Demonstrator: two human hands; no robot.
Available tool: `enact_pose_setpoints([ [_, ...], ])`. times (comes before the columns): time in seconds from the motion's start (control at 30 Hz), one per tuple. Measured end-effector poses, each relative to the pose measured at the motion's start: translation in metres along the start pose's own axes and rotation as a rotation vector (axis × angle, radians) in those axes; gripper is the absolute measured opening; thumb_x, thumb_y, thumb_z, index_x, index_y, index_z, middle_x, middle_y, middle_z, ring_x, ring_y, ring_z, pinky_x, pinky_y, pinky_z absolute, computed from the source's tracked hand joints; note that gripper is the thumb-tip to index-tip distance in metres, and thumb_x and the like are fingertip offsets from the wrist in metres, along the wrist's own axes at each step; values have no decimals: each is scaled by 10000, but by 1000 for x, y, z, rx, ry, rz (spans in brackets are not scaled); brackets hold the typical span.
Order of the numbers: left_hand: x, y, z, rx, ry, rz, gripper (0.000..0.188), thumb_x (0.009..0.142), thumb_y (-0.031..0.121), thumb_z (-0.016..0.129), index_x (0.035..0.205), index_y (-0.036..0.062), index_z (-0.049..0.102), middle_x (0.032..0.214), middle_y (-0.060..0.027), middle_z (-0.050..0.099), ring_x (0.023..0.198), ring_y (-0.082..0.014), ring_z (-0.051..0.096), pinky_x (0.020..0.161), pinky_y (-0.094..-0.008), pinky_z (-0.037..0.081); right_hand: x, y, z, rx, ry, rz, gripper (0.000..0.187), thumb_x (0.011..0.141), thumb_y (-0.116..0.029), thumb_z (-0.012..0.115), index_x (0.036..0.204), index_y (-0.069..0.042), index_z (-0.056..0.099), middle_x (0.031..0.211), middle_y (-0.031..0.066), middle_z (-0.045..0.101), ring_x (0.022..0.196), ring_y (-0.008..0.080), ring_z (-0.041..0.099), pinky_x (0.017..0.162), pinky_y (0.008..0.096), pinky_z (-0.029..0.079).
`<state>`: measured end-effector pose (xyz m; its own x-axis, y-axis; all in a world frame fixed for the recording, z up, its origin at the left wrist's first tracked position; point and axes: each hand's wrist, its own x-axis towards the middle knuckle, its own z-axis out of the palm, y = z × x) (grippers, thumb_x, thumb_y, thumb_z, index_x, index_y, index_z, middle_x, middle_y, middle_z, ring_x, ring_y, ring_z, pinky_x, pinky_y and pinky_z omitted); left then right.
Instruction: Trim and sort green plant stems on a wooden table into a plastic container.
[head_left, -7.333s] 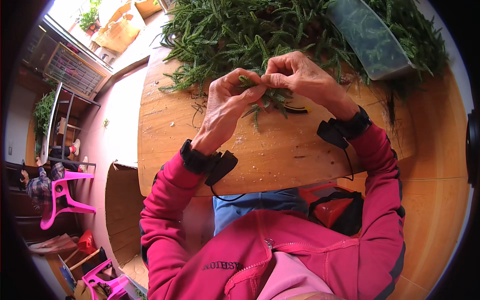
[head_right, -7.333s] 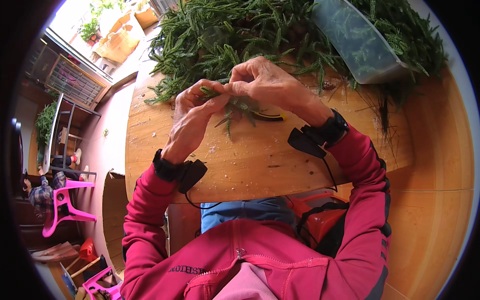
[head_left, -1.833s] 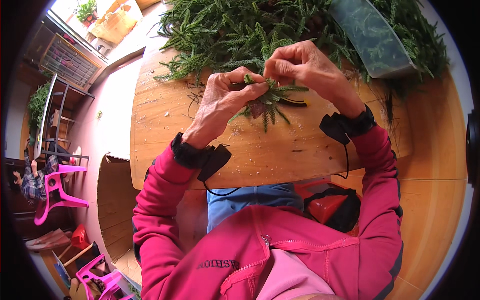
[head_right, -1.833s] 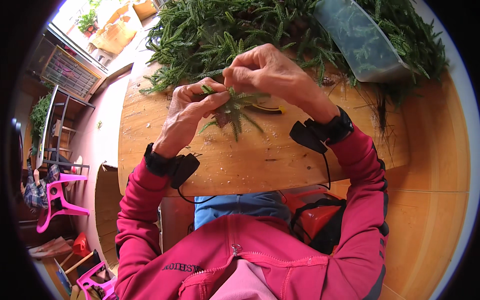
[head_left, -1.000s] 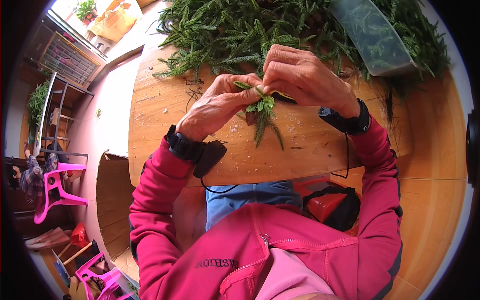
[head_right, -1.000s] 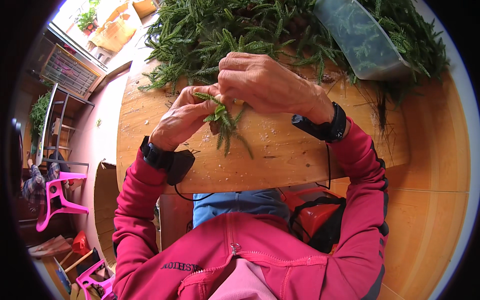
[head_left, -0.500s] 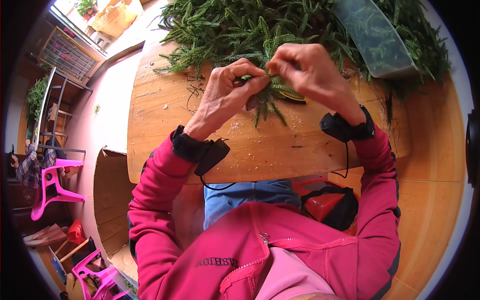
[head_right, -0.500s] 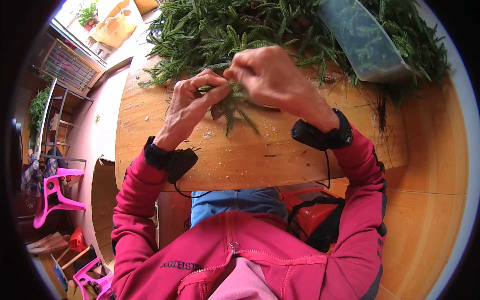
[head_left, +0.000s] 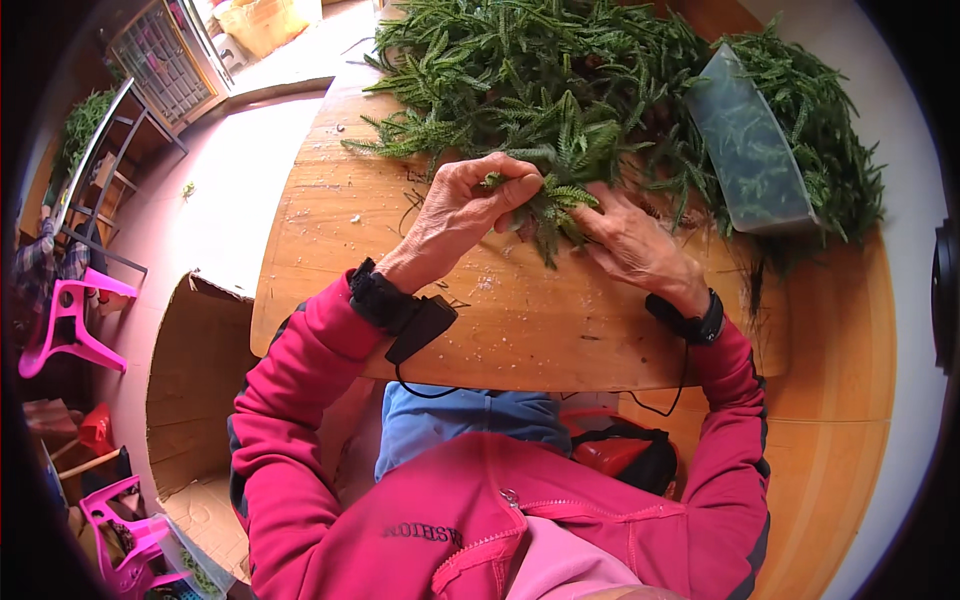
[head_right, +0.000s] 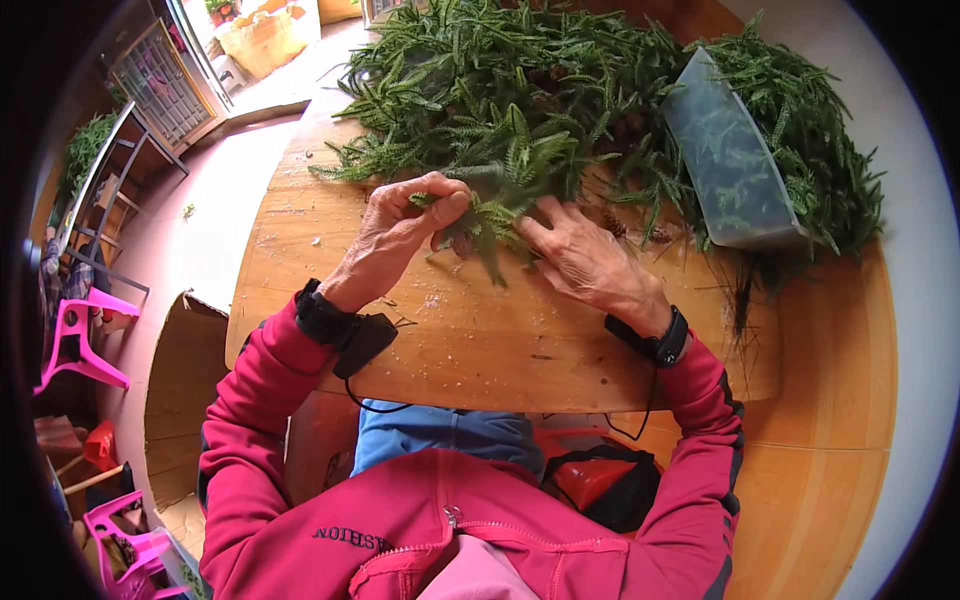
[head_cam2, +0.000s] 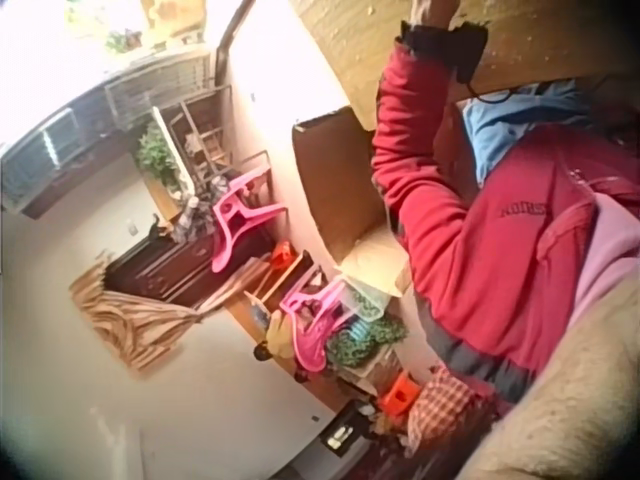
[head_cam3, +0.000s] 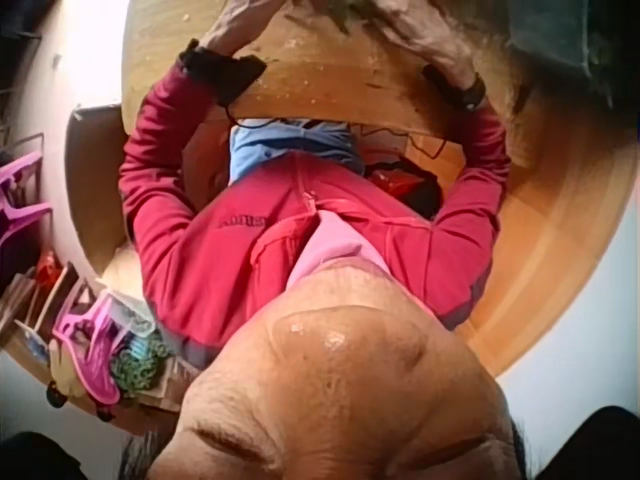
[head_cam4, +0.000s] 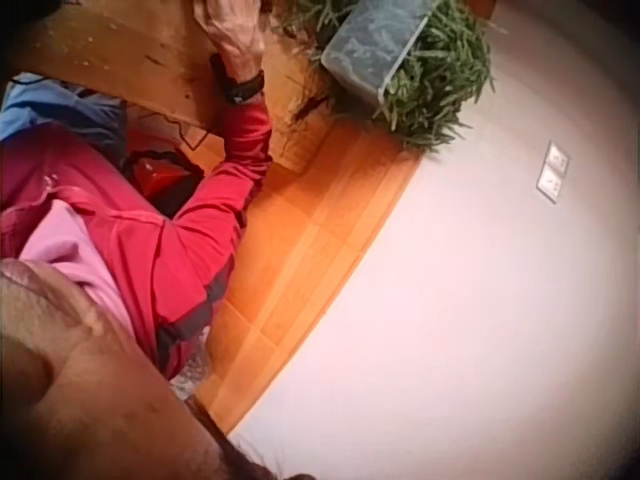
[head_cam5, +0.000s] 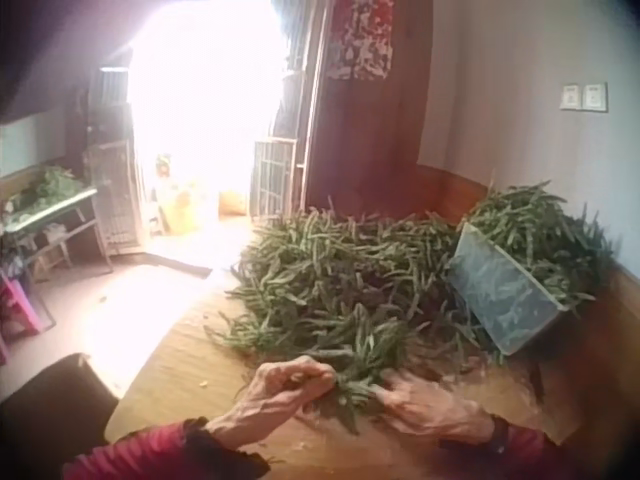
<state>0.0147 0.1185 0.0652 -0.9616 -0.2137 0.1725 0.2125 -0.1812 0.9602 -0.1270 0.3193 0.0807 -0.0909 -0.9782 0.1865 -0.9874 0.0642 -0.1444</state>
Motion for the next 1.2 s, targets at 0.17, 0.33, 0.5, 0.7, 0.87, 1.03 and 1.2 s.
enact_pose_setpoints([
  [0.17, -1, 2, -4, 30, -53, 90, 119, 889, 120, 661, 975, 41, 687, 846, 19, 618, 712, -38, 521, 619, -197, 416, -12, 2, 5, -9, -46, 39, 470, 776, -113, 634, 1217, -8, 511, 1157, 181, 504, 1085, 364, 502, 877, 402, 451],
  [0.33, -1, -1, -17, -99, -42, -71, 124, 854, 97, 687, 961, 35, 691, 819, 6, 651, 722, -44, 561, 657, -193, 444, -6, -12, 6, -224, -63, 76, 391, 794, -83, 616, 1171, -20, 536, 1052, 160, 556, 959, 333, 560, 769, 393, 483],
  [0.5, -3, -1, -23, -263, -91, -122, 114, 843, 91, 691, 939, 29, 688, 826, -8, 664, 757, -62, 607, 676, -196, 468, 8, -17, -26, -79, 32, 138, 212, 852, -75, 591, 1050, -1, 603, 866, 125, 603, 760, 262, 603, 649, 349, 484],
  [0.7, -5, 1, -34, -264, -20, -182, 87, 852, 84, 679, 913, 23, 671, 844, -22, 665, 757, -106, 642, 699, -231, 500, 18, -2, -65, 284, -63, 481, 138, 888, -98, 600, 943, 20, 648, 725, 48, 593, 646, 105, 555, 568, 275, 435],
  [0.87, -5, -2, -37, -134, 6, -124, 107, 871, 124, 674, 914, 26, 664, 826, -17, 659, 736, -103, 642, 674, -236, 503, 20, 5, -52, 336, -70, 385, 141, 879, -105, 617, 962, 6, 639, 751, 44, 589, 661, 107, 552, 578, 278, 435],
  [1.03, -4, -1, -37, -96, -44, -69, 142, 891, 169, 662, 909, 28, 662, 799, -8, 654, 713, -87, 629, 645, -224, 487, 5, 19, -20, 91, -87, 2, 171, 851, -74, 618, 1008, -12, 595, 850, 95, 590, 710, 230, 591, 625, 333, 465],
  [1.2, -12, 3, -28, -74, -46, -137, 175, 908, 203, 647, 939, 32, 649, 782, -16, 648, 693, -79, 610, 646, -221, 473, -1, 2, 2, 183, -86, -42, 237, 820, -52, 637, 1043, -26, 563, 924, 124, 575, 795, 302, 603, 674, 362, 482],
])
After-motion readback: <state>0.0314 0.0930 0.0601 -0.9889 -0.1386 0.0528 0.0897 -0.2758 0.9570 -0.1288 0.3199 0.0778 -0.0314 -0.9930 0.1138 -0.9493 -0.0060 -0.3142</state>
